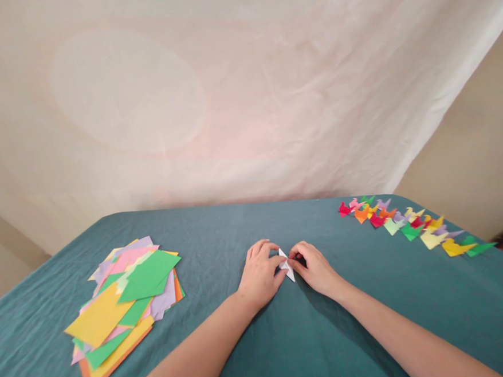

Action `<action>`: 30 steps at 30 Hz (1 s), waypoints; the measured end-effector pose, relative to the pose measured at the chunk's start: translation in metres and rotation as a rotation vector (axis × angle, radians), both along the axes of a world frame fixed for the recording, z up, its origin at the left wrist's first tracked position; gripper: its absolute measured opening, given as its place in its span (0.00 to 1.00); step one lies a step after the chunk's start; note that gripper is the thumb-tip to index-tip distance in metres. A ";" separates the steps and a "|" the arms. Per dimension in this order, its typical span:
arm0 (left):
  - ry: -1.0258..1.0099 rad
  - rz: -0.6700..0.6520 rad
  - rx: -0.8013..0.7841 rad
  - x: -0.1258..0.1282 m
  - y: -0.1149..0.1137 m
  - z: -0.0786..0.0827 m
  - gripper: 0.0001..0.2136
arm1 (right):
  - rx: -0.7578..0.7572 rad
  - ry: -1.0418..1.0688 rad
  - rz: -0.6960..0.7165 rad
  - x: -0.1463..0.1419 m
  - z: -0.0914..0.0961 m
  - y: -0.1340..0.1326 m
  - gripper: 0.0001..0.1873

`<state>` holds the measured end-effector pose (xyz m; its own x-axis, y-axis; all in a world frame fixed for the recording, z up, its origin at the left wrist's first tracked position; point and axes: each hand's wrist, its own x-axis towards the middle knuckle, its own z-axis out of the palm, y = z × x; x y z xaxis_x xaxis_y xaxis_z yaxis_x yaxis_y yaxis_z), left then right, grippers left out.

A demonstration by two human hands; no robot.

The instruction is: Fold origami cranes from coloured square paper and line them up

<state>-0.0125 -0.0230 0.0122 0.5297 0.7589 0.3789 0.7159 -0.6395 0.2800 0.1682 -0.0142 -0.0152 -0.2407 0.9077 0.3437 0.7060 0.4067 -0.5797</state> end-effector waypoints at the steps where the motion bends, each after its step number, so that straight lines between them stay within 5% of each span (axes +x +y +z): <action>1: 0.028 0.001 0.002 0.000 0.000 0.001 0.09 | 0.000 0.002 0.005 0.000 0.001 0.000 0.02; 13: 0.215 -0.051 -0.020 -0.001 -0.009 -0.005 0.24 | 0.117 -0.116 0.053 -0.003 0.007 -0.012 0.09; 19: 0.244 -0.048 -0.061 -0.002 -0.009 -0.002 0.27 | 0.201 -0.367 0.122 -0.009 0.013 -0.024 0.12; 30: 0.211 -0.058 -0.125 -0.006 -0.005 -0.004 0.32 | 0.197 -0.466 0.196 -0.007 0.018 -0.028 0.14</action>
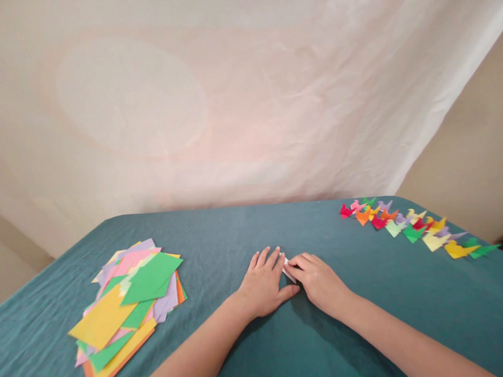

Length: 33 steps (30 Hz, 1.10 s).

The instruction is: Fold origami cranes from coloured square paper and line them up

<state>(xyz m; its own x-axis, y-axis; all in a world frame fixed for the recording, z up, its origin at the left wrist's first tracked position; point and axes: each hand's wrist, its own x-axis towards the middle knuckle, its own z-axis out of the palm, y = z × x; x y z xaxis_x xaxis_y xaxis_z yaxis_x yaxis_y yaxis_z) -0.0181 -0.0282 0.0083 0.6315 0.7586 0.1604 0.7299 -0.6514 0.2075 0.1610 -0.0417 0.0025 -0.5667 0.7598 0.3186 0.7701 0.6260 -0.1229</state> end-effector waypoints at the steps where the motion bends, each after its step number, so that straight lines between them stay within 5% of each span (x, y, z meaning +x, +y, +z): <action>1: -0.010 -0.001 -0.002 0.000 0.000 0.000 0.32 | 0.002 -0.036 -0.004 -0.001 0.002 -0.001 0.14; 15: -0.352 0.058 -0.152 -0.005 0.022 -0.002 0.20 | -0.010 -0.144 -0.080 -0.005 0.012 -0.009 0.14; 26: -0.309 0.265 -0.075 -0.007 0.015 0.002 0.09 | 0.014 -0.103 -0.146 -0.012 0.002 -0.013 0.17; 33: -0.297 0.276 -0.009 -0.005 0.012 0.000 0.04 | -0.015 -0.016 -0.172 -0.010 0.002 -0.010 0.17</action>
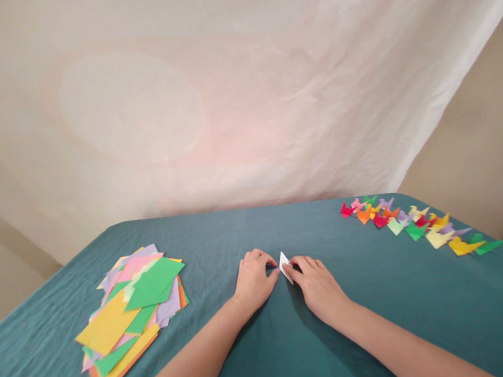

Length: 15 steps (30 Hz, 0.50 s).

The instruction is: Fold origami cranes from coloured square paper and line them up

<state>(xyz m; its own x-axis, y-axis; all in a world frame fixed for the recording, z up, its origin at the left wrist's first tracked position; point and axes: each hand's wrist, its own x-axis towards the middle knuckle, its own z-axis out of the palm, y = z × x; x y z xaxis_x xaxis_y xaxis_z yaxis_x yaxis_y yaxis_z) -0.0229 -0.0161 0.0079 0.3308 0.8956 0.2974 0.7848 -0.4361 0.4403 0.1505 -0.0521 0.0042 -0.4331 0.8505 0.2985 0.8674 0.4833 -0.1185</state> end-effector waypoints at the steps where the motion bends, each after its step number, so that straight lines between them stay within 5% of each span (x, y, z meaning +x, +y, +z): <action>1: -0.002 -0.003 0.004 0.000 -0.001 0.000 0.04 | 0.000 0.006 0.005 0.000 0.000 0.001 0.17; 15: 0.000 -0.011 0.011 0.002 -0.003 0.000 0.03 | 0.014 -0.005 0.032 0.002 -0.002 0.003 0.12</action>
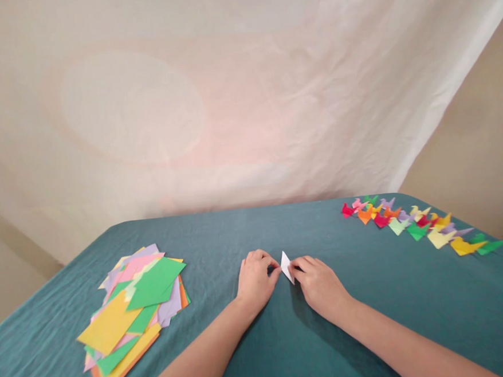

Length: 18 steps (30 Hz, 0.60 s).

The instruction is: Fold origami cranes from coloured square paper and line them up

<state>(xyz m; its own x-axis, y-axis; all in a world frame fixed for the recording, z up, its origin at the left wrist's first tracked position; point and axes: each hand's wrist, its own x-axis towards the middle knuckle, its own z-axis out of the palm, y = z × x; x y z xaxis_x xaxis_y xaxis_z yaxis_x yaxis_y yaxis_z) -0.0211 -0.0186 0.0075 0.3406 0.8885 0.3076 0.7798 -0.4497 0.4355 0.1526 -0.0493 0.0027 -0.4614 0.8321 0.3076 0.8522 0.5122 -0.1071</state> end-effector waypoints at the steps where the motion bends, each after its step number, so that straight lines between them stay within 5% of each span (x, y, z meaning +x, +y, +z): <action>1: 0.003 0.001 0.006 0.000 -0.001 0.000 0.03 | 0.000 0.004 -0.001 0.000 0.000 0.000 0.12; 18: -0.002 0.010 0.006 0.006 -0.010 0.004 0.06 | -0.012 0.014 -0.002 0.001 0.001 0.002 0.13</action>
